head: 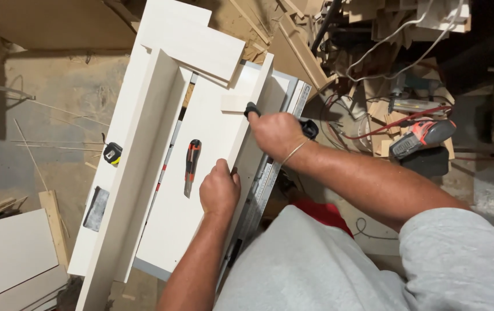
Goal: Trimming and ironing edge banding on wooden panels
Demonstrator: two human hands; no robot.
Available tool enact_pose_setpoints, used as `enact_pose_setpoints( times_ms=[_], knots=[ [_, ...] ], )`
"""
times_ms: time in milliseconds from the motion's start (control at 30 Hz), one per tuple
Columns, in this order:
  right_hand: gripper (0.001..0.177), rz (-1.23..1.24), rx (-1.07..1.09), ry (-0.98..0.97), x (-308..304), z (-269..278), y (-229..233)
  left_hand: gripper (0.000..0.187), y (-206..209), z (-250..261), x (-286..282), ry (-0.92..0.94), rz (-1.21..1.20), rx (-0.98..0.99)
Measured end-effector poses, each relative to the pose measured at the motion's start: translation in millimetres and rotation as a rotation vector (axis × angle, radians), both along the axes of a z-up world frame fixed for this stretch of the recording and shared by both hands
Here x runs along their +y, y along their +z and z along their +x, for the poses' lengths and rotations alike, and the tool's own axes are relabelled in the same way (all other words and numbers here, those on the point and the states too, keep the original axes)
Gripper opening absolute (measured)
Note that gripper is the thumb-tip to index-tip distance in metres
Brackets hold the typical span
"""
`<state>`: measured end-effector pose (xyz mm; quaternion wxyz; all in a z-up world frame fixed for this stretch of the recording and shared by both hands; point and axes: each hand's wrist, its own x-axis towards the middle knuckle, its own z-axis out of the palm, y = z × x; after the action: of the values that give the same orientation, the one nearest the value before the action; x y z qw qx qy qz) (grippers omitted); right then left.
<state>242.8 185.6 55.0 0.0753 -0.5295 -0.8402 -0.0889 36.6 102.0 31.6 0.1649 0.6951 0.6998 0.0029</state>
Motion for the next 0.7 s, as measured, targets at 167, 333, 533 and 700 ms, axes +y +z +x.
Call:
enact_pose_setpoints(
  times_ms=[167, 333, 533, 700],
  knots=[
    [0.008, -0.007, 0.002, 0.026, 3, -9, -21, 0.024, 5, 4, 4, 0.014, 0.019, 0.009],
    [0.008, 0.026, 0.081, -0.022, -5, -22, -11, 0.024, 12, 4, 8, 0.026, -0.027, 0.009],
    [0.009, 0.022, 0.069, -0.033, -3, -23, -14, 0.024, 11, 4, 7, 0.017, -0.034, 0.021],
    [0.009, 0.028, 0.075, -0.002, 4, -16, -15, 0.023, 12, 4, 4, 0.012, -0.029, 0.003]
  ],
)
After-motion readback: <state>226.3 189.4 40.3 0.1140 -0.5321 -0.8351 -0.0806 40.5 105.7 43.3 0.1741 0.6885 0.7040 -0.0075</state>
